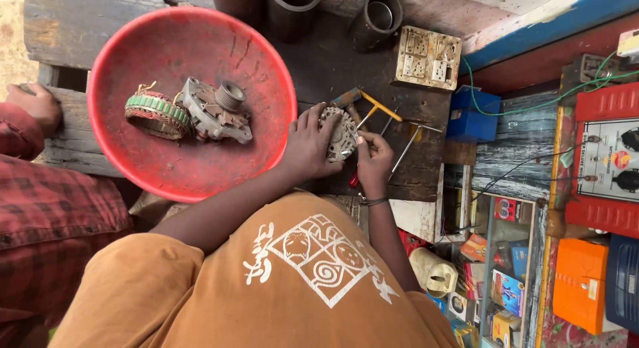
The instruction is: Repairing or disassembling an automotive alternator to inspect internal components.
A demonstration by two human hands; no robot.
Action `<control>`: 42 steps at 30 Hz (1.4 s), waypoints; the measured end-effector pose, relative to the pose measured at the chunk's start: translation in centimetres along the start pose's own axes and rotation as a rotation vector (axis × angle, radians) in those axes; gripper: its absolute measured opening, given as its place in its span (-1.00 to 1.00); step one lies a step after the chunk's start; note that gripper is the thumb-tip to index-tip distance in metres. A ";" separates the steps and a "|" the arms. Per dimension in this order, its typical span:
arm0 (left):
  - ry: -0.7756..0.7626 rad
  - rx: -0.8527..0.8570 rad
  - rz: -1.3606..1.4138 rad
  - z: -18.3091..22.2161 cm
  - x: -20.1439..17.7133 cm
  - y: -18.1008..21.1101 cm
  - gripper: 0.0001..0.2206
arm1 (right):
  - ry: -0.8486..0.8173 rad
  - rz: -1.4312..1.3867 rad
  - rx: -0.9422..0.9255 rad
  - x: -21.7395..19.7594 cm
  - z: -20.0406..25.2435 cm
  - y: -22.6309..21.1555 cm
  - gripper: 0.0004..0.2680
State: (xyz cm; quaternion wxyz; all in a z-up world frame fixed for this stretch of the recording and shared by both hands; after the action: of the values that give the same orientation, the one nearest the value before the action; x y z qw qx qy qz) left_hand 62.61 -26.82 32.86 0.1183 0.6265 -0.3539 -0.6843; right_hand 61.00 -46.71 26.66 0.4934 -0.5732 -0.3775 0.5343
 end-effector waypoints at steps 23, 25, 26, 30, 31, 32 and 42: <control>-0.048 -0.037 -0.176 -1.2 0.1 2.0 0.07 | -0.272 0.465 -0.434 0.1 -2.8 -6.1 -0.94; -0.056 -0.014 -0.207 -1.4 0.1 2.1 0.05 | -0.282 0.476 -0.451 -0.1 -3.1 -6.0 -0.93; -0.058 -0.016 -0.213 -1.5 0.2 2.2 0.05 | -0.297 0.486 -0.433 -0.3 -3.4 -5.8 -0.92; -0.087 0.002 -0.243 -1.3 0.7 1.8 0.01 | -0.375 0.497 -0.427 -0.3 -4.1 -5.8 -0.92; -0.090 0.001 -0.243 -1.3 0.7 1.8 0.01 | -0.375 0.495 -0.424 -0.6 -4.6 -5.3 -0.92; -0.083 0.003 -0.251 -1.3 0.6 1.9 0.02 | -0.410 0.497 -0.481 -0.8 -5.0 -5.0 -0.91; -0.194 0.037 -0.272 -1.7 -0.2 1.7 0.03 | -0.631 0.673 -0.838 0.7 -12.4 -4.3 -0.78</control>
State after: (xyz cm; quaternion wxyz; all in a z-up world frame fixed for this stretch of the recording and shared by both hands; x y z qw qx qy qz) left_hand 63.76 -28.51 34.10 -0.0217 0.6016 -0.2881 -0.7447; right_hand 73.72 -47.04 29.95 -0.1041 -0.6202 -0.4814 0.6106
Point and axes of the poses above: each hand's wrist, its own z-axis away from the middle knuckle, its own x-axis out of the palm, y = z × x, the point moved 5 cm from there along -z, towards the middle knuckle, and after that the axes turned 3 degrees about -y, right-handed, at the moved point
